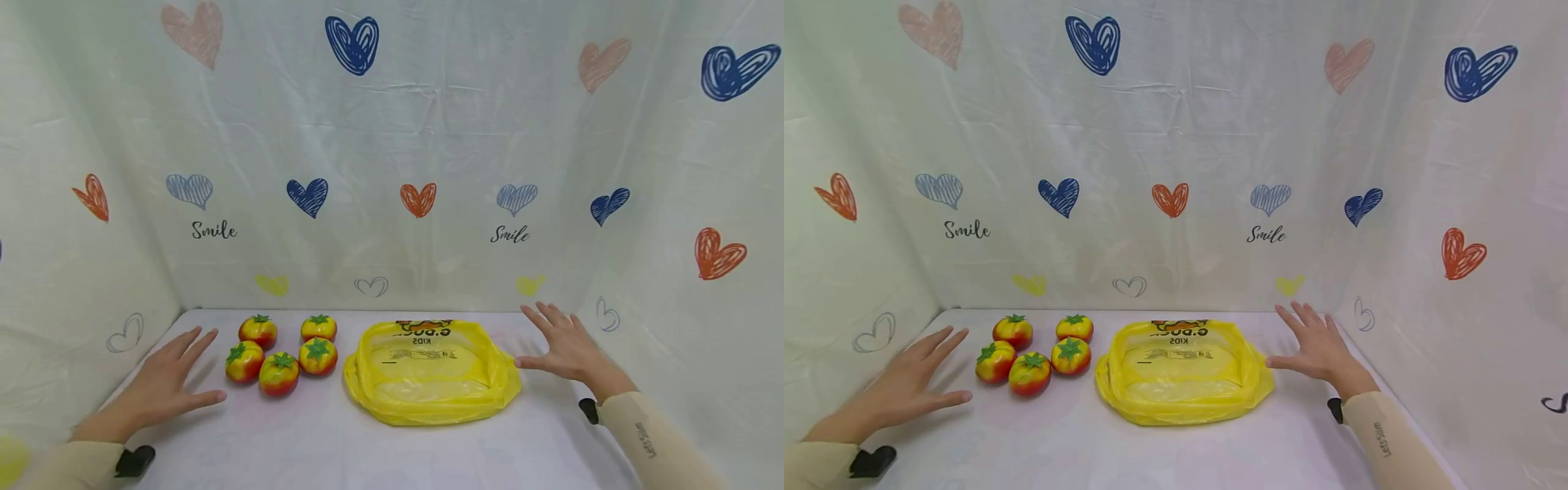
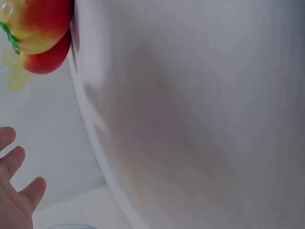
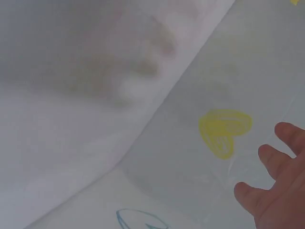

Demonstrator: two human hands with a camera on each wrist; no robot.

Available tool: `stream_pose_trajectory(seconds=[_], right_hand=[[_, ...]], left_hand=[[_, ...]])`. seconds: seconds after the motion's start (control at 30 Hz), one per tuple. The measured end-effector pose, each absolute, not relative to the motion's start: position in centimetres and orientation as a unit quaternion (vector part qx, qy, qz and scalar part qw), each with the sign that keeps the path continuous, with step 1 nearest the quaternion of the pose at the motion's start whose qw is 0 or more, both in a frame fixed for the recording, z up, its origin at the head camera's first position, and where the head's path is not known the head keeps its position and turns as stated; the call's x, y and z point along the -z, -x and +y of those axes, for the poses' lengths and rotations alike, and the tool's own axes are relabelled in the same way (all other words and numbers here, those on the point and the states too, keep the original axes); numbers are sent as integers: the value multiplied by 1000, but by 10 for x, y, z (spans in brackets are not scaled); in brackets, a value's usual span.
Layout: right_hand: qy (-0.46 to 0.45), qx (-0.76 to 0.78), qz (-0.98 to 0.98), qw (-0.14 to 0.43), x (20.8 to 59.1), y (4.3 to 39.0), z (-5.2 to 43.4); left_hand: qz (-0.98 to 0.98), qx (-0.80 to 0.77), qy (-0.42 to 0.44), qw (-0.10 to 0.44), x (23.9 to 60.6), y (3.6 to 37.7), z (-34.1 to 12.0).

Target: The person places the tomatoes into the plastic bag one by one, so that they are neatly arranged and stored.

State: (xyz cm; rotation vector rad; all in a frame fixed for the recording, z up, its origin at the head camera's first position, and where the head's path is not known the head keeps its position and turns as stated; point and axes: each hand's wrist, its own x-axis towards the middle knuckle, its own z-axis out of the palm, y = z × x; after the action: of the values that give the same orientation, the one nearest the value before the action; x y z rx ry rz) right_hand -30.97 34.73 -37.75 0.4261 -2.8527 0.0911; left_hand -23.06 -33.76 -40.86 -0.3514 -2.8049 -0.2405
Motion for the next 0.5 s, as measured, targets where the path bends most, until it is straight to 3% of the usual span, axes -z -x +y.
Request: stream_pose_trajectory(seconds=[0.2, 0.5], right_hand=[[-156, -69, -978, 121, 378, 310, 333], [-178, -128, -970, 108, 378, 309, 308]], left_hand=[[-980, 120, 109, 113, 407, 232, -330], [-972, 185, 108, 100, 406, 238, -322]])
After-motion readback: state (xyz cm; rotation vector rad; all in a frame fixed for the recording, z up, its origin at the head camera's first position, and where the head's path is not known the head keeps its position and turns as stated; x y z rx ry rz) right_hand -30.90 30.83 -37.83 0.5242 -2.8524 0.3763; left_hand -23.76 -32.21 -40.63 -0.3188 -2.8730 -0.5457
